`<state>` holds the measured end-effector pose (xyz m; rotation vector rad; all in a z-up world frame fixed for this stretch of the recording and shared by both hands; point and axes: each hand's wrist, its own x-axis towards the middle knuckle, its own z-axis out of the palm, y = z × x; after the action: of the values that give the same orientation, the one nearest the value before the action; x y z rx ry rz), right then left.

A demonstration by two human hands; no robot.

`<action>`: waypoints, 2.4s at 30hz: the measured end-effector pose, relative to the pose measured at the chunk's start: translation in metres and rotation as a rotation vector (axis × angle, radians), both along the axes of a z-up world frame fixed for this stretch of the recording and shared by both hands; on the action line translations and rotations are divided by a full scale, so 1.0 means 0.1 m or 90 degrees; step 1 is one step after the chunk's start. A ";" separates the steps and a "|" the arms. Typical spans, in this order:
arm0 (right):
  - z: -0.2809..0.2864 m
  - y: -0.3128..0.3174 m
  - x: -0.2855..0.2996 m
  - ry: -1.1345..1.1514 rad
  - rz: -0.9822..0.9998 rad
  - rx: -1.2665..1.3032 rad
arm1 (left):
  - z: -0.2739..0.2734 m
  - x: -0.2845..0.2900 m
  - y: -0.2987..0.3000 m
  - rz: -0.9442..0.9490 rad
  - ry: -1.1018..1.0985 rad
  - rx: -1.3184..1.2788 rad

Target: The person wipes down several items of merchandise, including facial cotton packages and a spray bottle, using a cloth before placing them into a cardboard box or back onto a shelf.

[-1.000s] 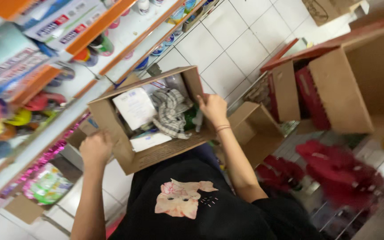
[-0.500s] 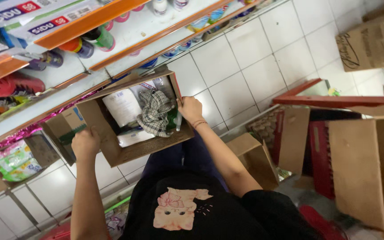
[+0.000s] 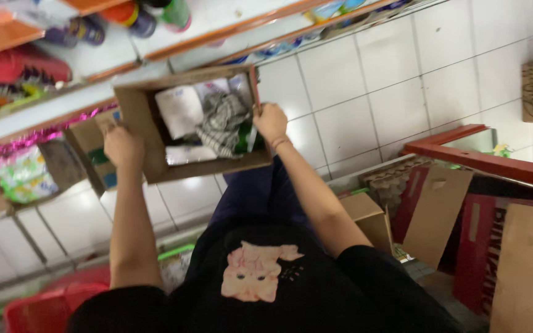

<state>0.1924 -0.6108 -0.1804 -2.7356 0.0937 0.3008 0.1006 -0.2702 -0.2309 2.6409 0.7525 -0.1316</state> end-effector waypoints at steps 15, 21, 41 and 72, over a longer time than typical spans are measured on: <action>-0.07 -0.10 0.06 0.008 -0.009 0.082 | -0.08 0.52 -2.29 -0.399 -0.114 -0.548; 0.06 -0.15 -0.10 0.057 -0.007 0.162 | 0.01 0.35 -2.06 -0.408 0.006 -0.423; 1.17 -0.56 -0.09 0.048 0.014 0.866 | 2.63 0.83 -1.43 -0.323 -0.386 -1.024; 3.36 -2.11 0.51 -0.025 0.284 0.943 | 4.55 0.89 -2.85 -0.169 -0.675 -0.992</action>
<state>0.2431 -0.8221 0.1560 -1.2519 -0.5377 0.2611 0.1895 -0.5554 0.2237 0.9845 -0.1495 0.4180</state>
